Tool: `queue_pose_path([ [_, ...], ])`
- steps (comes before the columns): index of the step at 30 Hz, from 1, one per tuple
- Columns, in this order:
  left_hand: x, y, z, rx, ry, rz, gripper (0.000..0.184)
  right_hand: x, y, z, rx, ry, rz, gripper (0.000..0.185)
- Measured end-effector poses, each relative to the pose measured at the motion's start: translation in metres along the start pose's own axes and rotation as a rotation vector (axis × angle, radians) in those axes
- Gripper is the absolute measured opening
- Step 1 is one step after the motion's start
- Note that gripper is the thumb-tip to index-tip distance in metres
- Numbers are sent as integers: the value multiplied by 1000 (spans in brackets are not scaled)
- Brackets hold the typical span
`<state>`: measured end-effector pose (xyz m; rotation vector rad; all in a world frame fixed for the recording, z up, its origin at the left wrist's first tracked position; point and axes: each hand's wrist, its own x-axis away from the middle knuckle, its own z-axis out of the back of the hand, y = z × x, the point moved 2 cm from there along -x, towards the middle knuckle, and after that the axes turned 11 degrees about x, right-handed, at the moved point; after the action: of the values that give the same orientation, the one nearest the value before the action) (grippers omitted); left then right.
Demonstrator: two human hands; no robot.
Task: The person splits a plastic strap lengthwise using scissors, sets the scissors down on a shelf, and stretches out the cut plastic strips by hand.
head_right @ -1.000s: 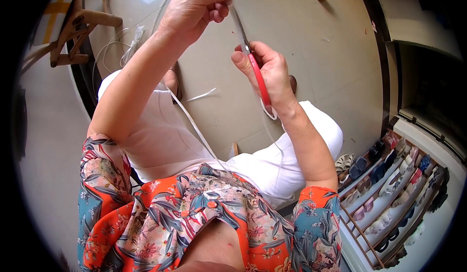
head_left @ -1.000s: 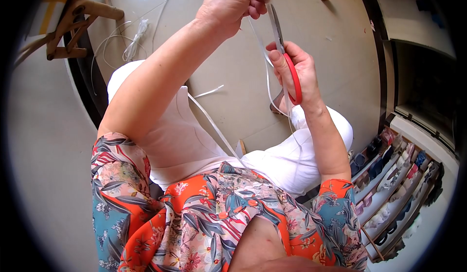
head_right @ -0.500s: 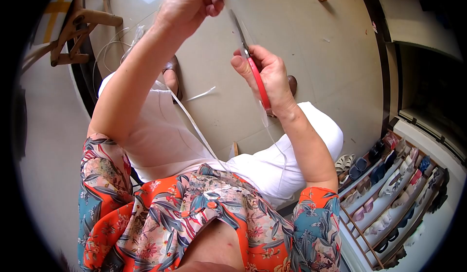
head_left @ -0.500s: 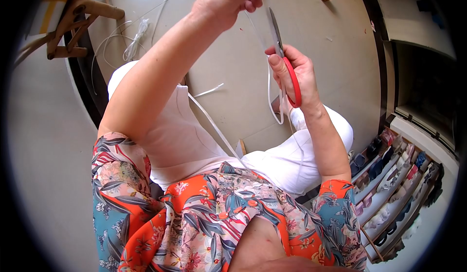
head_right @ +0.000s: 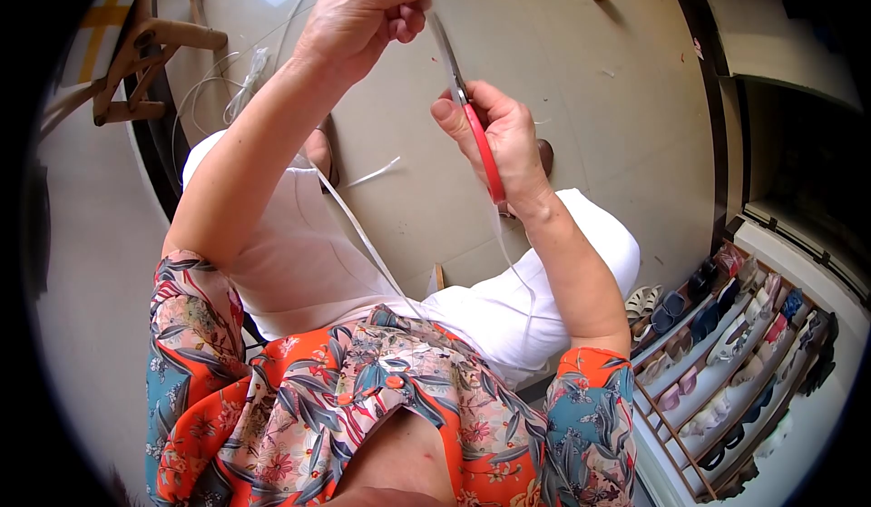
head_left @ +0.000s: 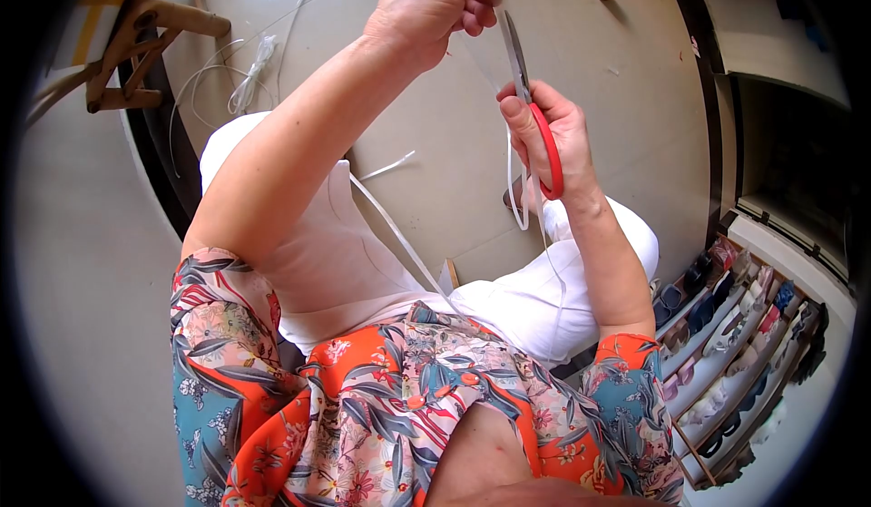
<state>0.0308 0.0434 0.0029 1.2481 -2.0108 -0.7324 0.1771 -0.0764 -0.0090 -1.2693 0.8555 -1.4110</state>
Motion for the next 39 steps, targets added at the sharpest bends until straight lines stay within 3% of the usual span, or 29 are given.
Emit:
queue_pose_path([
  [7,-25,11,15,78,-80,17,12,2,6,-3,41,-24,3,30],
  [11,-18,10,10,37,-45,-24,13,2,7,-6,9,25,82,31],
  [34,1,2,-1,-8,21,13,12,-1,-1,-4,2,10,11,34],
  [39,-28,9,15,62,-58,-24,12,1,4,-6,29,8,51,33],
])
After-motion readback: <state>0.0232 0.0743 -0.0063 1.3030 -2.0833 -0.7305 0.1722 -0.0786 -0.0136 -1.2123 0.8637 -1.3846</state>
